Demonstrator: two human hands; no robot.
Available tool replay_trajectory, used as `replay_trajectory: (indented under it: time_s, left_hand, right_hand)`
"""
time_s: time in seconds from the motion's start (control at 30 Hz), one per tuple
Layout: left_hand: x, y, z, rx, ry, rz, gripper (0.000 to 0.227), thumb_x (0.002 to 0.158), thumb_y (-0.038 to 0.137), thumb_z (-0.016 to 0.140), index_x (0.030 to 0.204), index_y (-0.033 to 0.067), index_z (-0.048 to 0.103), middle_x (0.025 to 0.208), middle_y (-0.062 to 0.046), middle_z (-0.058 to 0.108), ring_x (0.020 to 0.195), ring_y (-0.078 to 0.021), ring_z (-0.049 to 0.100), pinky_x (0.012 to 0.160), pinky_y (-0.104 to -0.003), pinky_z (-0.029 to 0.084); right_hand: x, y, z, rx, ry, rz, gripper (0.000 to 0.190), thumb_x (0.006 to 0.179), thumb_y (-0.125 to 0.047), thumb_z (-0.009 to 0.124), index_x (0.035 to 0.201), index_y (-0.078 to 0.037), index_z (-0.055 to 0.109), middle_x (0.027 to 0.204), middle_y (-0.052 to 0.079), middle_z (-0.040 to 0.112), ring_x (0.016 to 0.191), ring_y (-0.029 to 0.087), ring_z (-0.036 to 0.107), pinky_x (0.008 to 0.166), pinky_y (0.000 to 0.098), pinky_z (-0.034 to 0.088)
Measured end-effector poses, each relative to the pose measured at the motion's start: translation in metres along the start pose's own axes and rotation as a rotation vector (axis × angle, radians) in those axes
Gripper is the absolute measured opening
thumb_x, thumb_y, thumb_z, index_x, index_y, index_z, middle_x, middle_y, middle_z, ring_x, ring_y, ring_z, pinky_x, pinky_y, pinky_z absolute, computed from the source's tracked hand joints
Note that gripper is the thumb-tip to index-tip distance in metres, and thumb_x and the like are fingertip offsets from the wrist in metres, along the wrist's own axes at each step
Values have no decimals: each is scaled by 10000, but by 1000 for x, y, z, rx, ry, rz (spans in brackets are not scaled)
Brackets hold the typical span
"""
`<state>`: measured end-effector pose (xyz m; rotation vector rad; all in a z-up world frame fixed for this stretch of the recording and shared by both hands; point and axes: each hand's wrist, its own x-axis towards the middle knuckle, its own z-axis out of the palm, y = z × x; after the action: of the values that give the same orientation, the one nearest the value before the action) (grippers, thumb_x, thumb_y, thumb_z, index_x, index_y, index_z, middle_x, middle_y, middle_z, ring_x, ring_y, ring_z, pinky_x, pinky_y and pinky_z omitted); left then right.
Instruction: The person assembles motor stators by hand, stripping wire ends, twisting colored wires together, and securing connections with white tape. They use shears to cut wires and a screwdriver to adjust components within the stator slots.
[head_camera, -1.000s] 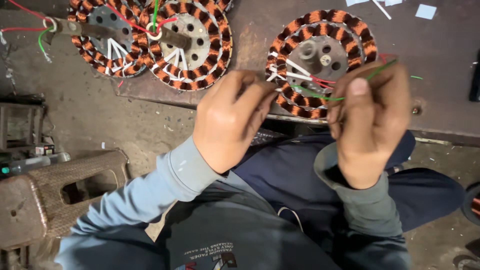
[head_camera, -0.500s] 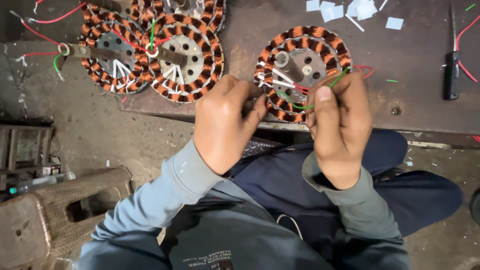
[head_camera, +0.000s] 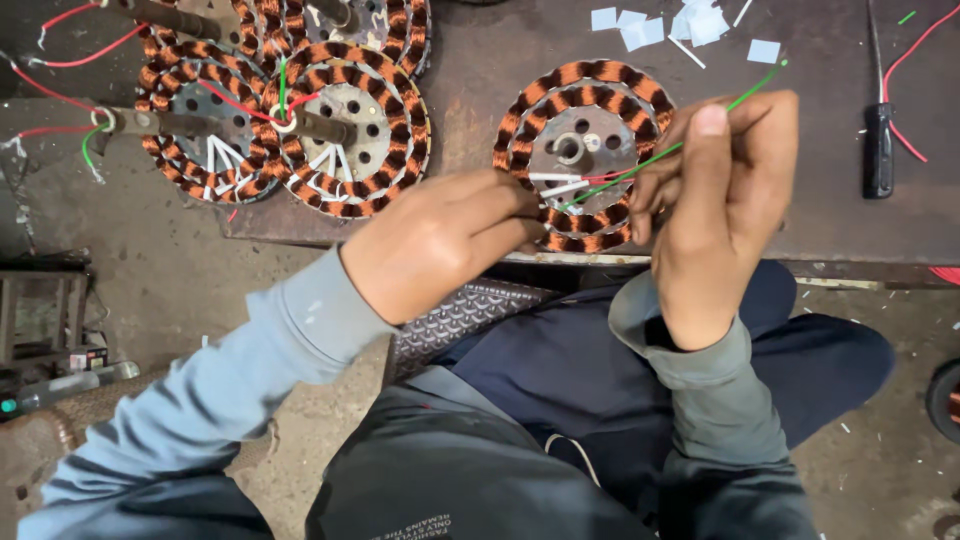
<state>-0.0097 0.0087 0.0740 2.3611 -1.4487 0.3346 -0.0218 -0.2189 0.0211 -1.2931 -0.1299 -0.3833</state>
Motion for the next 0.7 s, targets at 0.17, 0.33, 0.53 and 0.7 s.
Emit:
replay_trajectory:
  time_s: [0.17, 0.33, 0.53, 0.7]
  left_hand:
    - [-1, 15, 13, -93, 130, -136, 170, 940, 114, 747, 1044, 4, 670, 1078, -109, 652, 1012, -295, 649, 840, -395, 547]
    - [-5, 23, 20, -136, 191, -213, 171, 956, 97, 752, 1086, 15, 679, 1093, -104, 655, 1022, -292, 650, 867, -391, 548]
    - [-6, 22, 13, -88, 153, -196, 214, 925, 67, 716, 1119, -12, 675, 1138, -125, 660, 1077, -314, 653, 910, -402, 542]
    - [-4, 22, 16, -101, 184, -229, 166, 931, 56, 722, 1079, 0, 672, 1124, -130, 660, 1054, -317, 648, 898, -405, 542]
  right_hand:
    - [7, 2, -4, 102, 7, 39, 212, 1237, -165, 467, 1073, -64, 376, 951, 79, 551, 544, 101, 492, 477, 244, 355]
    - [7, 3, -11, 192, -2, 85, 202, 1247, -161, 457, 1087, -71, 374, 940, 80, 526, 571, 128, 510, 480, 261, 350]
    - [7, 2, -10, 212, -16, 90, 200, 1239, -169, 453, 1080, -82, 368, 932, 77, 525, 569, 130, 521, 467, 266, 349]
    - [6, 0, -8, 214, -20, 95, 202, 1230, -177, 452, 1073, -83, 367, 938, 70, 528, 556, 126, 523, 456, 266, 352]
